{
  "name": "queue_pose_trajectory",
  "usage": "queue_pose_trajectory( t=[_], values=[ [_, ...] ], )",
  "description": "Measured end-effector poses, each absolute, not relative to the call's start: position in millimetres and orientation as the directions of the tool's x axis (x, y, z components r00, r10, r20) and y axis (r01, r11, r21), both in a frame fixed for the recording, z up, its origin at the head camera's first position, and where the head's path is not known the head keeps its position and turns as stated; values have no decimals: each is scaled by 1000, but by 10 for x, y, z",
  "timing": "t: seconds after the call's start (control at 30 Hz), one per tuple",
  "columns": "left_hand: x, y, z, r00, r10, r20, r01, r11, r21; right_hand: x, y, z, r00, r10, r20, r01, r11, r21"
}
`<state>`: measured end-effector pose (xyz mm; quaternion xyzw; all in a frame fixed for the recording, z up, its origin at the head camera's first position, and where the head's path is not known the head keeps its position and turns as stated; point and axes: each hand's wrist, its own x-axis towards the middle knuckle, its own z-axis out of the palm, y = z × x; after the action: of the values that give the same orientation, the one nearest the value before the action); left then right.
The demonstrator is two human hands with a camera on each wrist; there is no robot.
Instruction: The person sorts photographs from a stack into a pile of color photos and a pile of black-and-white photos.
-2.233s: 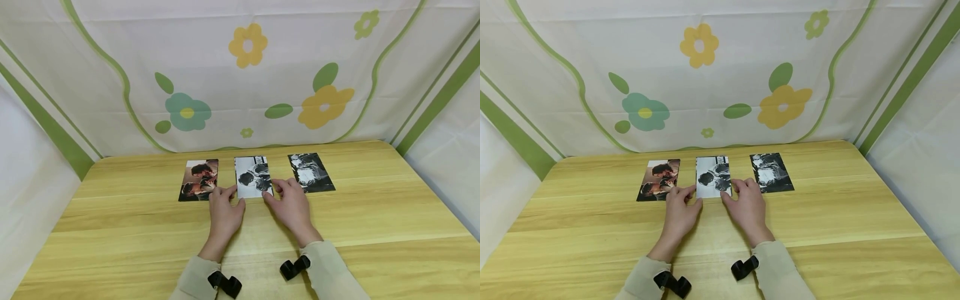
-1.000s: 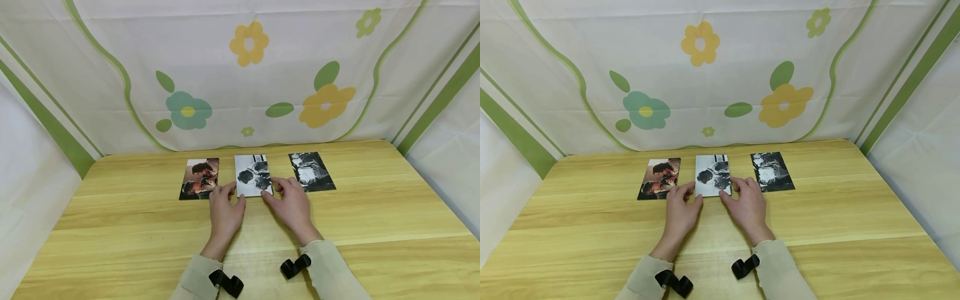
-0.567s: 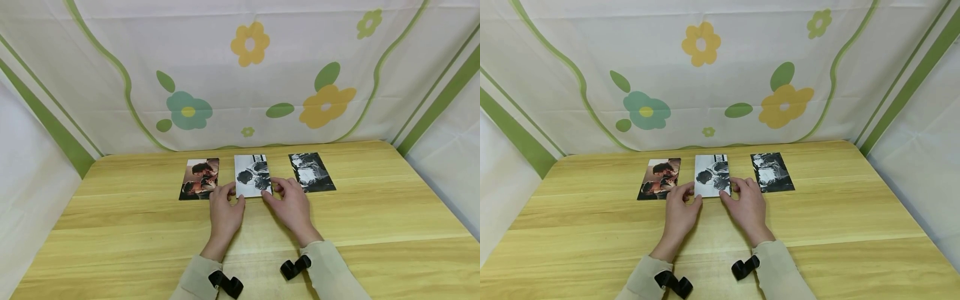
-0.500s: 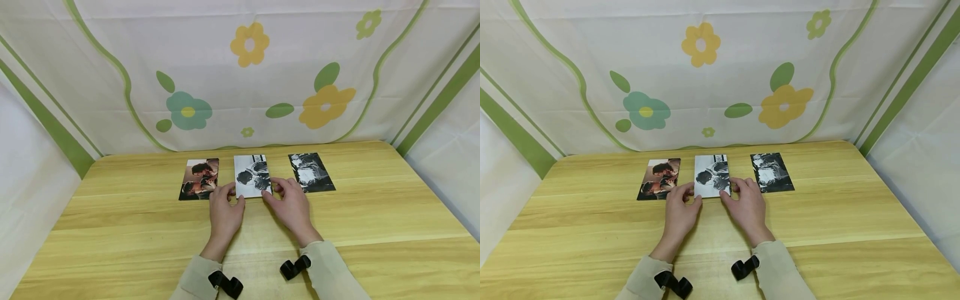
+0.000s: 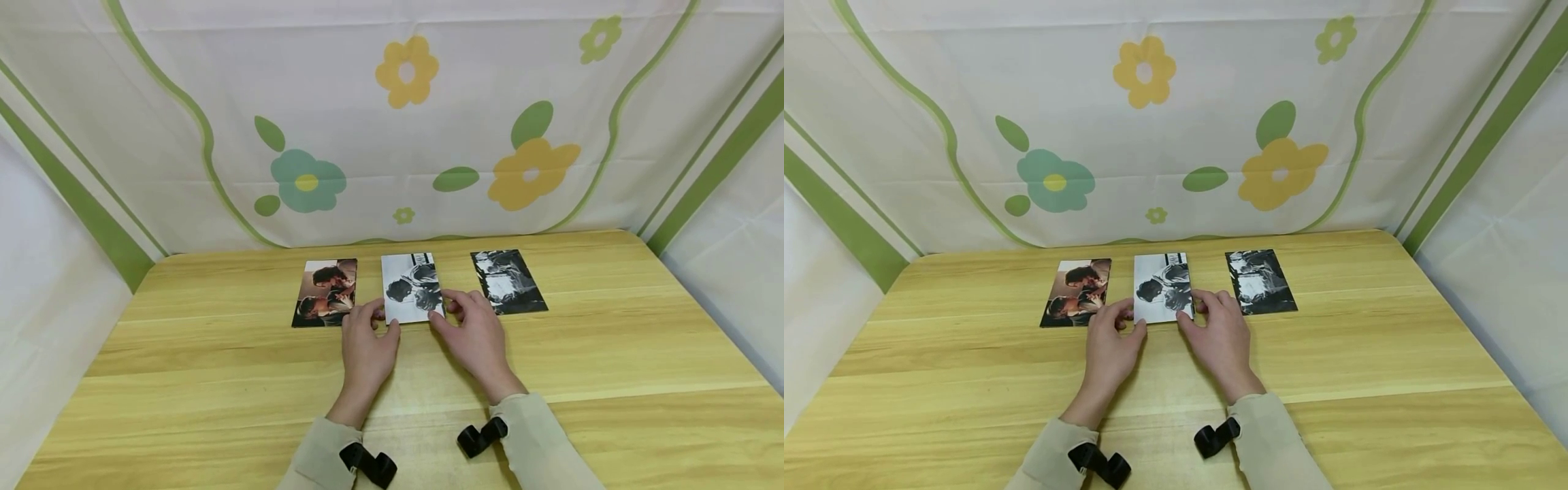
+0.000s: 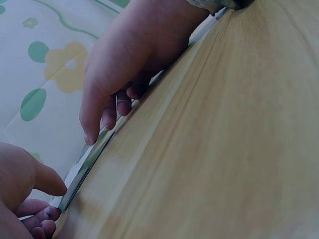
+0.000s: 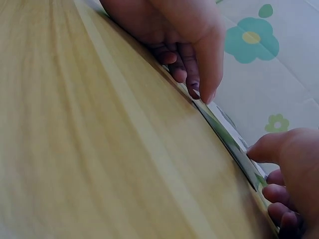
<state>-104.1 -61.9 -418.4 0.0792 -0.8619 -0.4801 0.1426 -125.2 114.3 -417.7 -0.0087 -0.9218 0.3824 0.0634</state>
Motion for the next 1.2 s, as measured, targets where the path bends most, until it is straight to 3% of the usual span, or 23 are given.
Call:
queue_pose_trajectory(
  t=[0.83,1.2],
  values=[
    [-1040,-620,-4179,-947,-277,161,-1,506,863,-1245,1135,-4162,-989,69,133,-58,639,-767],
    [-1048,-693,-4067,-957,-259,134,35,356,934,-1220,1067,-4048,-988,123,95,-13,542,-840]
  ],
)
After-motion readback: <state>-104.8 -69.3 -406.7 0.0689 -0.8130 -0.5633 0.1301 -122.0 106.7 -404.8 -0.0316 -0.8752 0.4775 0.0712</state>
